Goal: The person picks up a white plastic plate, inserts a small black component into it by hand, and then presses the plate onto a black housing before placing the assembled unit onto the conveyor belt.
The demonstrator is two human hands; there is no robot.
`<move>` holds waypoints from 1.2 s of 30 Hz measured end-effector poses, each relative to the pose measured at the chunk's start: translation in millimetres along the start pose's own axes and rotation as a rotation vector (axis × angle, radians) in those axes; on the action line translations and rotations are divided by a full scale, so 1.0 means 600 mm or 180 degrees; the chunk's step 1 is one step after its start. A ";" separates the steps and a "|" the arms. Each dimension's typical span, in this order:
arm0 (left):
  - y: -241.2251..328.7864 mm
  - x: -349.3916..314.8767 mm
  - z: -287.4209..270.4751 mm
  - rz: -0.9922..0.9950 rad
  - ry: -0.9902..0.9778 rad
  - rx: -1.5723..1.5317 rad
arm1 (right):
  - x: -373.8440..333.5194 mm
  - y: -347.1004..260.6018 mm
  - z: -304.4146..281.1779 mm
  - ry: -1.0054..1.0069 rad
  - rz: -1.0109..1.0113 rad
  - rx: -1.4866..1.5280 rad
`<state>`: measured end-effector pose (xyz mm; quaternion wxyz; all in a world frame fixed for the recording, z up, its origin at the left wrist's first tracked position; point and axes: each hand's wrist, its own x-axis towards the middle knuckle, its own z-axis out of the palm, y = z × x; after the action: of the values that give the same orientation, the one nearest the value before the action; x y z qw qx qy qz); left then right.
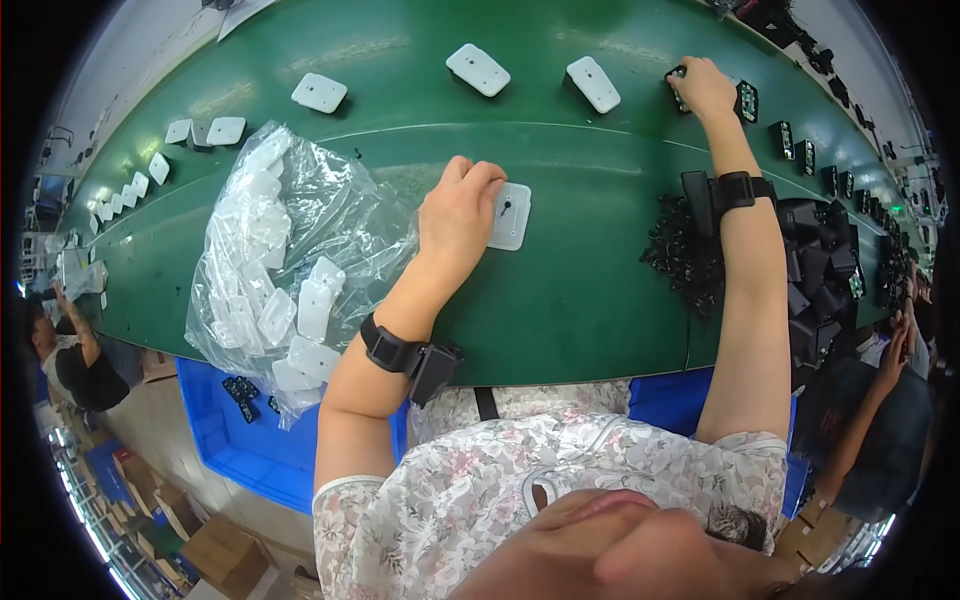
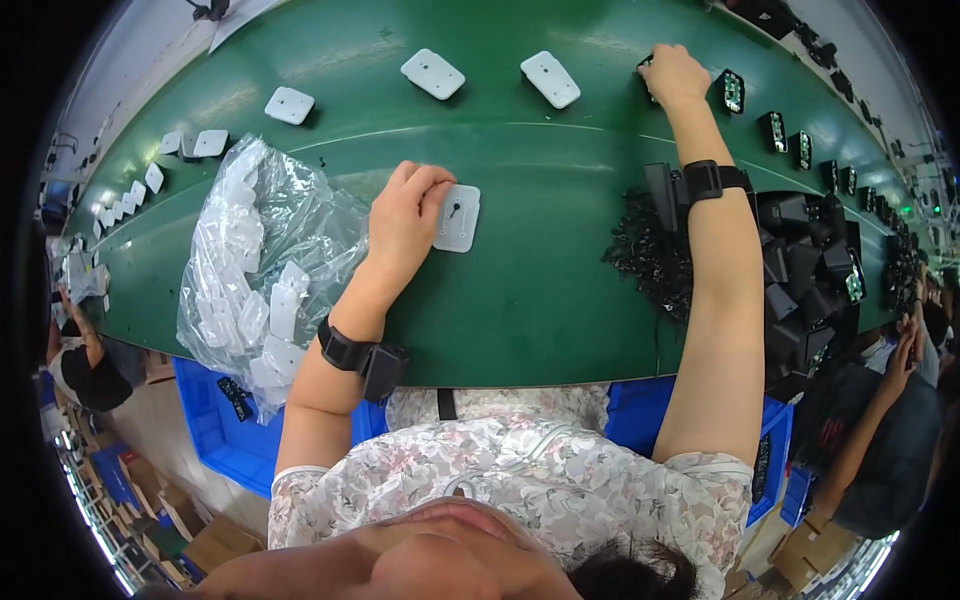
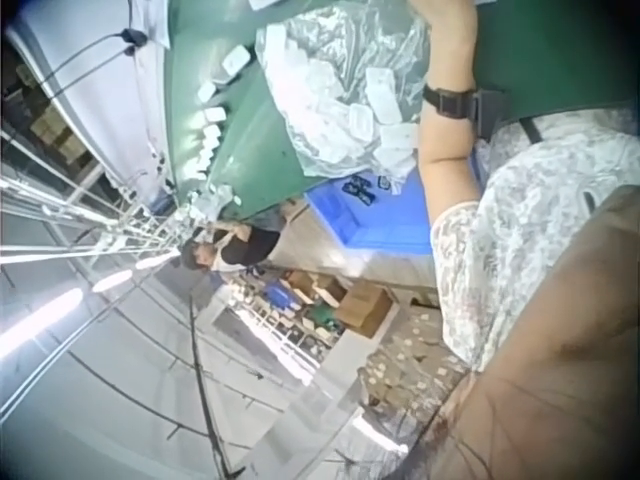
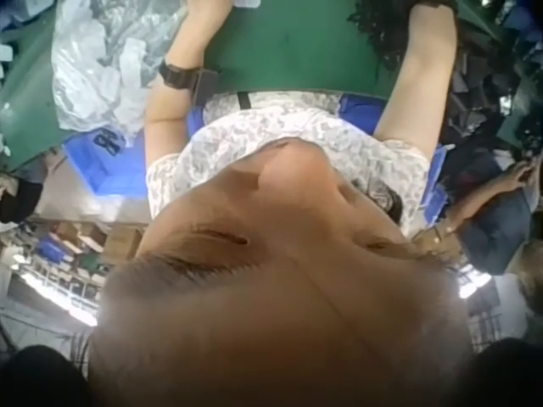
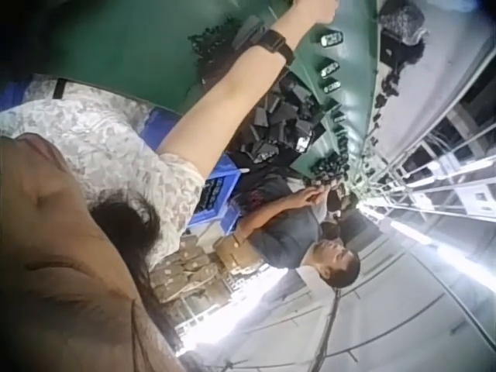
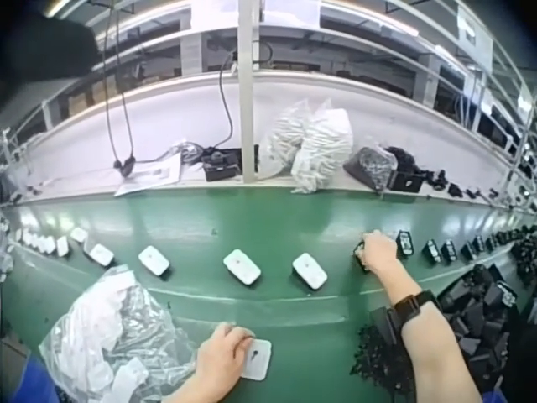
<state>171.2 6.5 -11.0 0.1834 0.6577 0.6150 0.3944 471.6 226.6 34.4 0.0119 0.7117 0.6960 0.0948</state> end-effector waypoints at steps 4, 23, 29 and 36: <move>0.016 -0.010 0.002 0.0227 -0.0054 0.0627 | -0.015 0.018 0.001 0.0079 -0.0264 0.1562; 0.012 -0.028 -0.012 0.1430 -0.0653 0.0696 | -0.381 -0.110 -0.026 0.0732 -0.1120 0.2618; 0.000 -0.037 -0.044 0.1339 -0.0293 -0.0235 | -0.363 -0.149 -0.051 0.0477 -0.2063 0.3160; -0.023 -0.060 -0.035 0.1414 -0.0484 0.0284 | -0.343 -0.177 -0.031 0.0046 -0.2487 0.3058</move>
<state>148.9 -30.7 -18.7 0.1086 0.8121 0.4565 0.3469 361.0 23.3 12.6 -0.2808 0.3293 0.8701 -0.2357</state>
